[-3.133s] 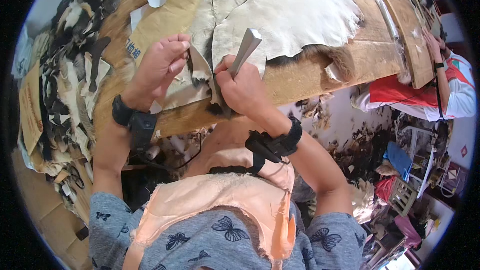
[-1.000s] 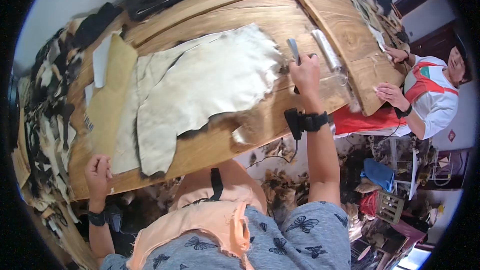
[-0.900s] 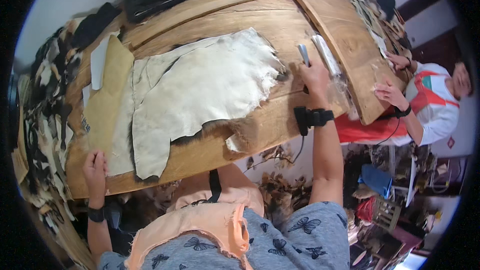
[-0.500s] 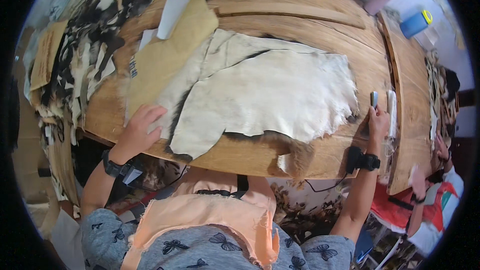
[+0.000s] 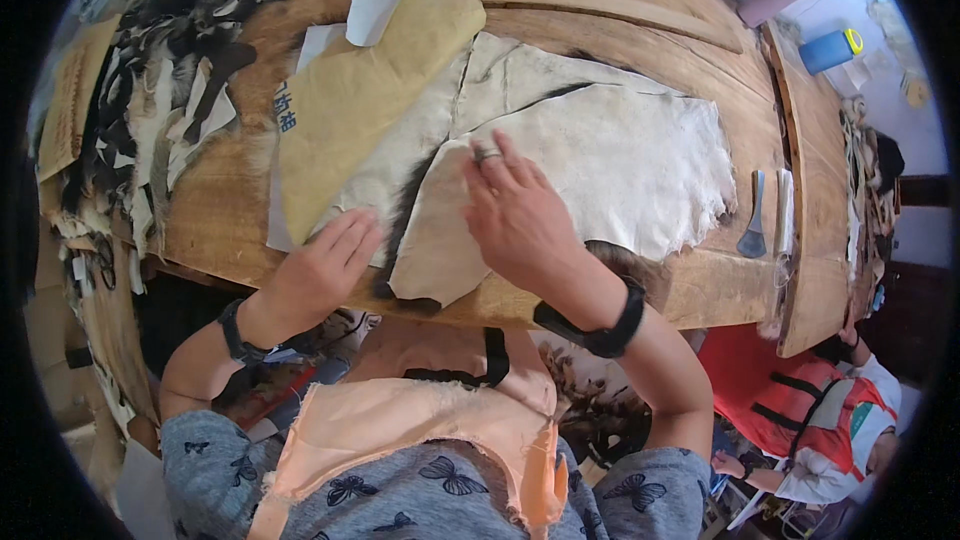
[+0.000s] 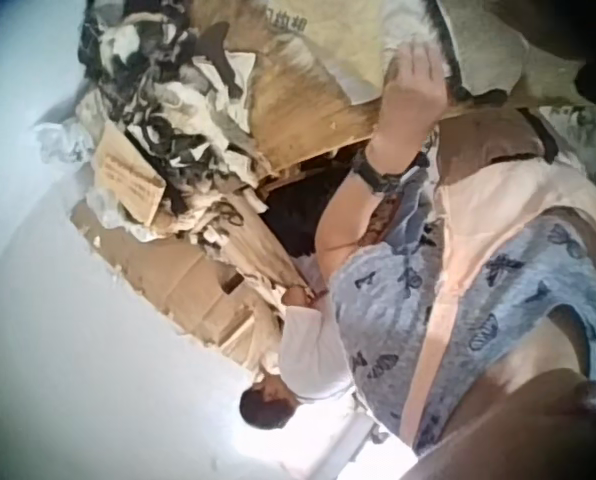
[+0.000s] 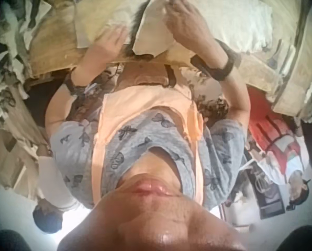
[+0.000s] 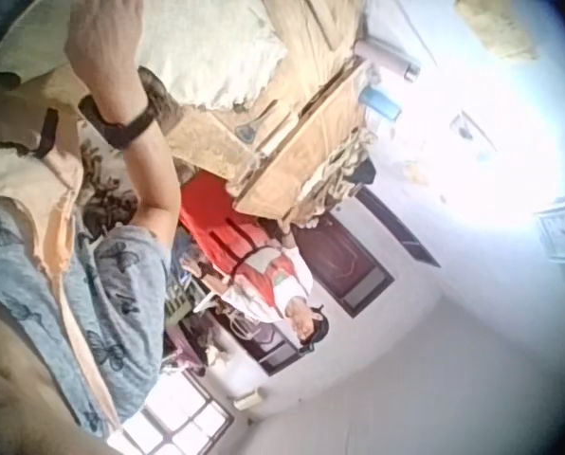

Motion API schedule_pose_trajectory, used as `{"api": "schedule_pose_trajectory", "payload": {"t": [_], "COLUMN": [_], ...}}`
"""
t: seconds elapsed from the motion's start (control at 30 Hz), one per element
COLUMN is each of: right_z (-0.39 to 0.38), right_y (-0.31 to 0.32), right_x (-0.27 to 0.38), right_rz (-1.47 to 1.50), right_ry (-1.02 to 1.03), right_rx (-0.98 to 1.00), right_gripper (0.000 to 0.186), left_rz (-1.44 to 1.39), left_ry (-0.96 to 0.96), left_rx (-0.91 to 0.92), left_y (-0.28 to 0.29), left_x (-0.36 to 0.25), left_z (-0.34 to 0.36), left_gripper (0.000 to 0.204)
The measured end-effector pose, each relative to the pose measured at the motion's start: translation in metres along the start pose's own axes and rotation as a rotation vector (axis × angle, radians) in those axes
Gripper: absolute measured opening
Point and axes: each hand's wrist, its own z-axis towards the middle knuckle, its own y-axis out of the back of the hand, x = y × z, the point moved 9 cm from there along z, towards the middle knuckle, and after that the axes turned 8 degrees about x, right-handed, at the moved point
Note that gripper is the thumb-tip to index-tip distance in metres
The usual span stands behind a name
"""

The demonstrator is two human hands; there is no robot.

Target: Cutting leather pieces using a template and a hand tool, and then sewing the pieces together.

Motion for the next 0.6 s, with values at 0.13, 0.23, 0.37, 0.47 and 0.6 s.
{"api": "schedule_pose_trajectory", "payload": {"t": [0.13,0.23,0.37,0.47,0.6], "right_z": [0.016,0.013,0.012,0.011,0.015], "right_y": [-0.016,-0.027,-0.028,-0.026,-0.024], "right_x": [0.021,0.022,0.022,0.021,0.015], "right_rz": [0.039,0.008,0.002,-0.01,0.08], "right_ry": [0.001,-0.001,-0.003,-0.011,0.024], "right_rx": [0.086,0.07,0.044,-0.005,0.025], "right_gripper": [0.058,0.058,0.058,0.057,0.051], "left_rz": [-0.023,-0.242,-0.646,-0.739,-0.543], "left_ry": [-0.009,0.029,0.31,0.307,0.101], "left_rx": [-0.078,-0.23,-0.269,-0.277,-0.151], "left_y": [0.001,0.012,0.008,0.012,0.022], "left_x": [0.008,0.028,0.07,0.07,0.043], "left_z": [-0.004,-0.009,-0.017,-0.015,0.0], "left_gripper": [0.044,0.039,0.039,0.037,0.027]}}
